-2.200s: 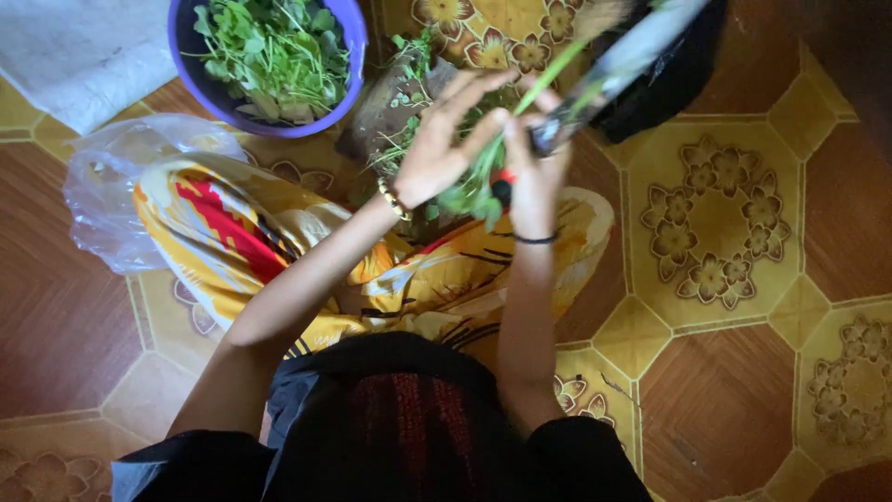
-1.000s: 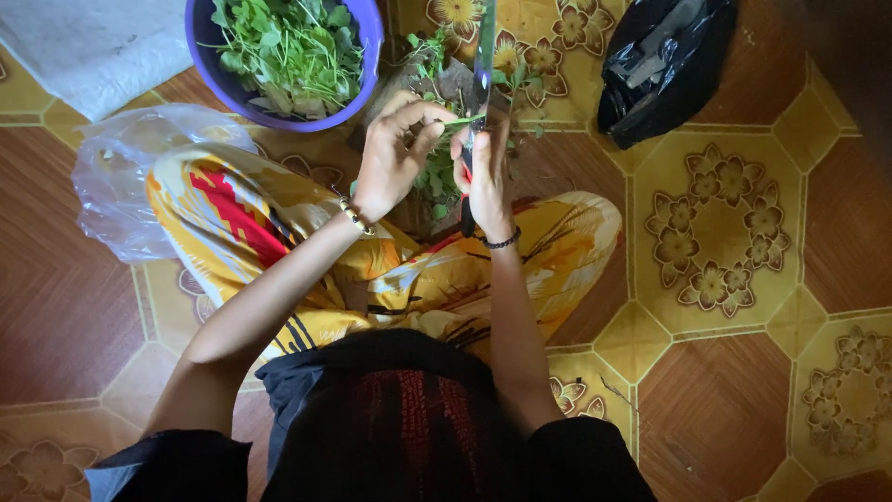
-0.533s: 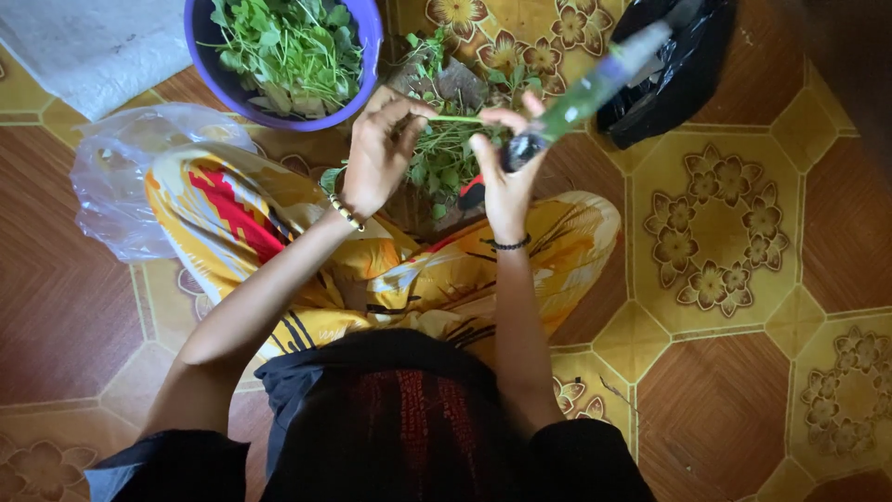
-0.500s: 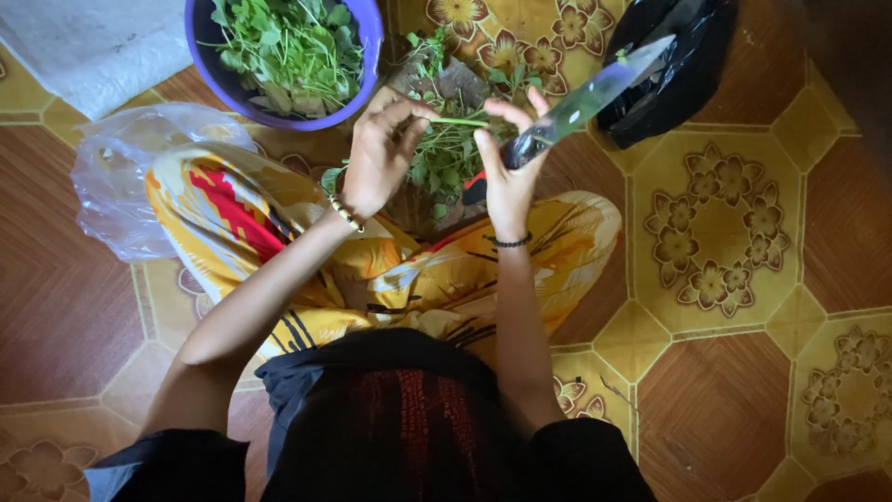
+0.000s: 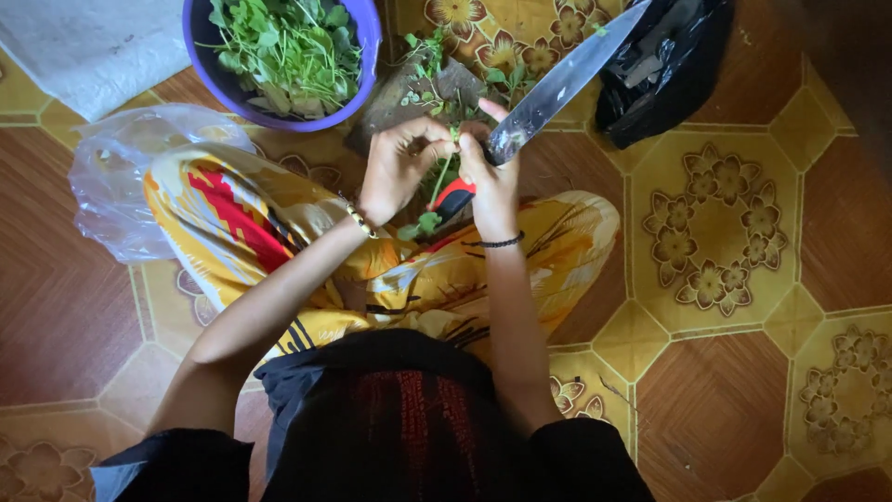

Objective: Picking leaves from stems and trimming green vegetables with a knife while sitting on the floor.

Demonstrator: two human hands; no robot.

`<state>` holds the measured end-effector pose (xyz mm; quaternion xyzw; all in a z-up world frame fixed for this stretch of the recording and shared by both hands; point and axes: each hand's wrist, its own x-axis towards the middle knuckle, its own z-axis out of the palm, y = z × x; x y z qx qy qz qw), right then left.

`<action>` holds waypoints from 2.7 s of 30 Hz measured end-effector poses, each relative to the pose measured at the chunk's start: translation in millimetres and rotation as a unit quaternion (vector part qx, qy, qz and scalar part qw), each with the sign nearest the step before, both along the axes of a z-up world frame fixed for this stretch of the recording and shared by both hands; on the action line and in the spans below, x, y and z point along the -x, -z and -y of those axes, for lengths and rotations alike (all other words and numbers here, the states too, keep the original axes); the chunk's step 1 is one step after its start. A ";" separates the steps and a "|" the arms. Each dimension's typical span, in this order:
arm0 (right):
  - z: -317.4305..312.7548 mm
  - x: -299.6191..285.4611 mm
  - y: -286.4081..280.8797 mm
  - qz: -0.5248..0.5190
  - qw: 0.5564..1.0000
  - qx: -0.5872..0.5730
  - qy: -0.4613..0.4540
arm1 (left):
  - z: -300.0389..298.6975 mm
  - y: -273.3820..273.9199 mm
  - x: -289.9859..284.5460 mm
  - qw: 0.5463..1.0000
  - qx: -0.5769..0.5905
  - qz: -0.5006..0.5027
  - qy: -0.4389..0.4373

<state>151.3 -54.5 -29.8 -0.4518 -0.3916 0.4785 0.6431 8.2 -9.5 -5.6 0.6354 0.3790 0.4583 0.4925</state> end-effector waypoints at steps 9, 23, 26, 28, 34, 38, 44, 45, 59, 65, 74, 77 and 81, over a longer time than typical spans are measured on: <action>8.3 -23.6 36.5 0.044 0.992 0.105 0.051 | -54.4 -30.4 46.2 0.947 -0.005 0.318 -0.040; -20.3 -19.9 7.0 0.054 0.998 0.028 0.023 | -37.7 14.6 26.9 0.986 0.059 0.150 0.045; -22.6 -5.7 -8.6 0.223 0.974 -0.052 0.001 | -22.9 9.4 18.0 0.994 0.016 0.085 0.069; -22.4 -2.8 -10.0 0.221 0.973 -0.064 0.024 | -21.4 8.6 19.6 0.992 0.030 0.080 0.091; -12.6 23.8 -64.2 0.252 0.958 -0.011 0.137 | -14.9 20.5 26.3 0.994 0.090 0.050 0.046; -13.2 -7.4 17.3 0.242 0.969 -0.056 0.003 | -21.7 34.0 31.0 0.990 0.118 0.074 0.038; 9.3 2.3 36.0 0.279 0.951 -0.021 -0.135 | -19.0 20.7 26.9 0.989 0.125 0.064 0.043; 8.7 2.6 40.0 0.279 0.951 -0.022 -0.136 | -18.1 19.3 28.9 0.989 0.125 0.063 0.042; -16.5 27.6 30.3 0.400 0.904 -0.153 -0.003 | -11.6 0.3 68.5 0.986 0.128 -0.097 0.035; -18.4 67.5 -11.8 0.410 0.907 -0.090 -0.026 | -14.9 16.3 101.7 0.984 0.137 -0.110 0.035; -45.3 116.5 -49.8 0.254 0.966 -0.045 -0.030 | -14.5 22.1 138.7 0.993 0.069 -0.069 -0.064; -55.2 132.8 -1.1 0.012 0.998 0.018 -0.064 | -11.2 0.3 147.0 0.989 -0.009 -0.108 -0.099; -88.6 134.8 0.8 -0.054 0.995 -0.009 -0.078 | -17.9 28.4 165.8 0.963 -0.128 -0.191 -0.138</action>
